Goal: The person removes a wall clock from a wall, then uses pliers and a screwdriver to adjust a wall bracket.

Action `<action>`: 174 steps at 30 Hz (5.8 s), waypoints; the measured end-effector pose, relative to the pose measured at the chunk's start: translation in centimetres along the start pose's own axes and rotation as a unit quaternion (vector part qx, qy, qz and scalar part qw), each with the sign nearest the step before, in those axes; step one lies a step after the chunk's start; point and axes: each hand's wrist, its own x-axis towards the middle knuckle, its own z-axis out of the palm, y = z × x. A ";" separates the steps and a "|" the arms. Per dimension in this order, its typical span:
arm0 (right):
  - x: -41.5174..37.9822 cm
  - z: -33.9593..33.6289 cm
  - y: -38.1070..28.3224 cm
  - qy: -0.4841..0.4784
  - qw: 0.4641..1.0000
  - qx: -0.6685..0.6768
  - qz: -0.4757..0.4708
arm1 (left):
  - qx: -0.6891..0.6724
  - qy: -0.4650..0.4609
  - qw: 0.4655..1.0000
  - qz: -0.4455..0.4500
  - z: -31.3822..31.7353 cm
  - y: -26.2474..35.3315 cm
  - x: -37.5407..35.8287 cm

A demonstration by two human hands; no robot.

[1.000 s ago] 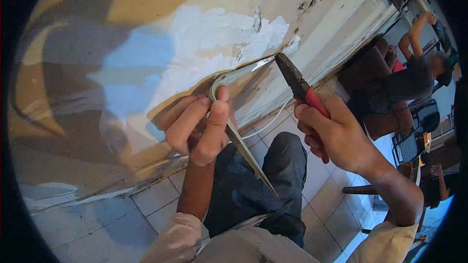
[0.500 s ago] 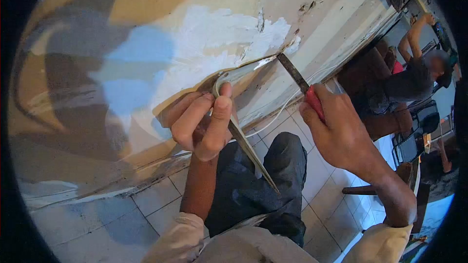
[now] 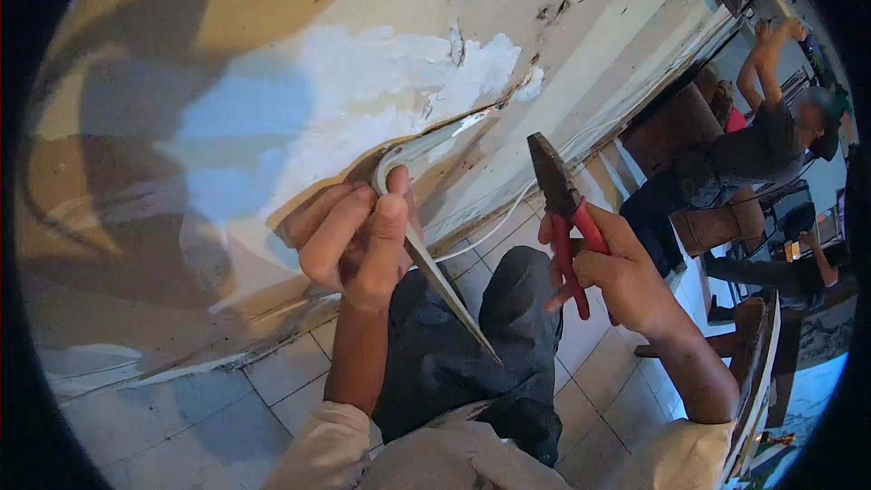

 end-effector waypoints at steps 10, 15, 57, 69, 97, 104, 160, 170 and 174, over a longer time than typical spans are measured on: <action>0.6 -2.1 -1.6 -0.066 0.998 -0.013 -0.019 | 0.002 0.038 0.999 0.015 0.6 -0.1 0.3; 0.8 -0.4 -2.5 -0.014 0.999 0.000 -0.046 | -0.004 0.038 0.999 0.008 0.7 0.0 0.4; -0.6 0.3 -2.5 -0.013 1.000 -0.019 0.012 | 0.004 0.028 1.000 0.011 0.3 0.1 0.3; 1.0 -0.6 0.4 -0.060 0.990 0.126 0.001 | -0.020 0.036 0.999 0.014 0.1 -0.4 0.2; 0.8 -0.2 -4.4 -0.060 0.996 -0.037 0.053 | -0.015 0.051 0.998 0.031 0.6 -0.3 0.2; 1.0 -0.2 -4.5 -0.060 0.996 -0.051 0.049 | -0.044 0.035 0.998 -0.038 -0.1 -0.6 -1.1; 1.2 -0.7 -0.3 -0.063 0.998 0.007 0.016 | -0.018 0.045 0.999 0.007 0.7 -0.2 -0.3; 2.6 -0.7 3.0 -0.195 0.911 0.361 -0.028 | 0.022 0.017 0.999 0.033 0.0 -0.4 -0.1; 2.8 -1.2 2.2 -0.265 0.890 0.371 -0.021 | 0.046 0.035 0.997 0.050 0.0 -0.6 0.2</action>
